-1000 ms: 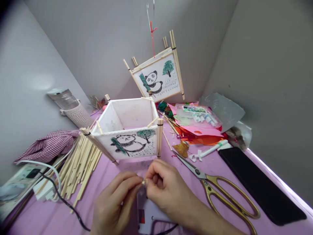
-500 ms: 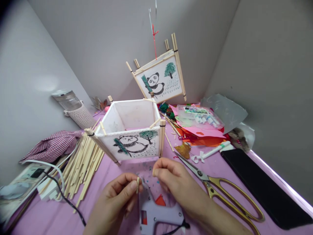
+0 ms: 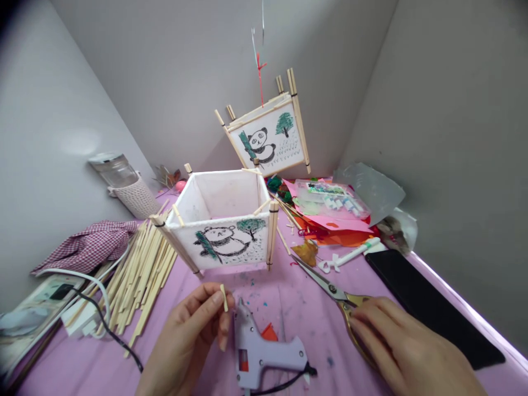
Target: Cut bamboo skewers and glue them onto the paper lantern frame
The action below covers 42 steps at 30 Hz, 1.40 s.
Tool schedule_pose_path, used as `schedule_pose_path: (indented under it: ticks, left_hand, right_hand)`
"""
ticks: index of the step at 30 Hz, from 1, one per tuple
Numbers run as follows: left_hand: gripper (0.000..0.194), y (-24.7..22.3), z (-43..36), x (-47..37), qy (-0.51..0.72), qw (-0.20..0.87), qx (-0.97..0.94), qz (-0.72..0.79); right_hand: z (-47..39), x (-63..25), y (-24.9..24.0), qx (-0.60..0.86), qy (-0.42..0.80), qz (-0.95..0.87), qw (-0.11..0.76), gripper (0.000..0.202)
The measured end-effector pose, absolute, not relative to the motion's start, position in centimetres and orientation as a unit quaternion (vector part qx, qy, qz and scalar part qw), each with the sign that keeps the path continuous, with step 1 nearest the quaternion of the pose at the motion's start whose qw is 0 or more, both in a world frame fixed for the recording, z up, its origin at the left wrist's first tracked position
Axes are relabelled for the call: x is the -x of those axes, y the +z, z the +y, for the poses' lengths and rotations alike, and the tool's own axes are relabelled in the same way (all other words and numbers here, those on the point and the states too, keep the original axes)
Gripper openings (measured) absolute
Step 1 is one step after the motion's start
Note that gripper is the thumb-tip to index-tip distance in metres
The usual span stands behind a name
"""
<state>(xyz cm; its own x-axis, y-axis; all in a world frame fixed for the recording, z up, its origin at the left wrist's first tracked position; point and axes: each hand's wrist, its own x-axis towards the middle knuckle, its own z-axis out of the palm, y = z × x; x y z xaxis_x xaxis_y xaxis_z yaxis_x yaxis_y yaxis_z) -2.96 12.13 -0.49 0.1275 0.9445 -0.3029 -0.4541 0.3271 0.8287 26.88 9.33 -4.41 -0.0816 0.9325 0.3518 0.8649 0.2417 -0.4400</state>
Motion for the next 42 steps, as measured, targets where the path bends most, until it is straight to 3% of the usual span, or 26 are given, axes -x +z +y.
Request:
schedule_pose_path:
  ticks: [2,6,10,13,18,22,26,29,33,36,39,42]
  left_hand:
    - [0.02,-0.4,12.1,3.0,0.505,0.702,-0.278,0.419]
    - [0.02,-0.2,11.9,3.1,0.499,0.707,-0.278,0.417]
    - [0.021,0.2,11.3,3.0,0.499,0.701,-0.292,0.419]
    - [0.023,0.5,10.9,3.2,0.51,0.685,-0.292,0.43]
    - [0.023,0.1,11.0,4.3,0.532,0.662,-0.284,0.444]
    - [0.021,-0.2,11.4,4.5,0.548,0.659,-0.26,0.445]
    - [0.03,0.0,11.3,3.7,0.539,0.673,-0.246,0.443]
    - [0.036,0.0,11.1,3.4,0.532,0.674,-0.257,0.444]
    - [0.031,-0.1,11.1,4.4,0.55,0.661,-0.261,0.439]
    - [0.022,0.5,11.1,6.3,0.607,0.624,-0.223,0.439]
    - [0.018,1.4,11.1,8.5,0.69,0.557,-0.183,0.424]
    - [0.017,1.8,11.2,9.8,0.74,0.52,-0.16,0.396]
  right_hand:
    - [9.0,-25.8,-3.8,0.57,0.085,-0.775,0.258,0.014]
    - [9.5,-20.2,-1.6,0.516,0.162,-0.777,0.321,0.014]
    - [10.7,-13.7,0.6,0.466,0.336,-0.744,0.341,0.035]
    - [11.6,-11.3,1.0,0.459,0.377,-0.737,0.322,0.011]
    - [12.7,-13.3,0.3,0.508,0.333,-0.731,0.311,0.021]
    - [12.8,-14.3,0.2,0.519,0.291,-0.727,0.344,0.01]
    - [12.3,-12.1,0.2,0.459,0.348,-0.755,0.313,0.032]
    - [12.1,-10.6,-0.2,0.439,0.346,-0.76,0.331,0.007]
    - [12.6,-11.2,-0.7,0.433,0.338,-0.77,0.326,0.028]
    - [13.3,-13.6,-1.0,0.473,0.261,-0.781,0.315,0.032]
    - [13.6,-16.7,-1.7,0.53,0.086,-0.786,0.306,0.035]
    - [12.5,-18.7,-2.9,0.521,0.019,-0.823,0.224,0.046]
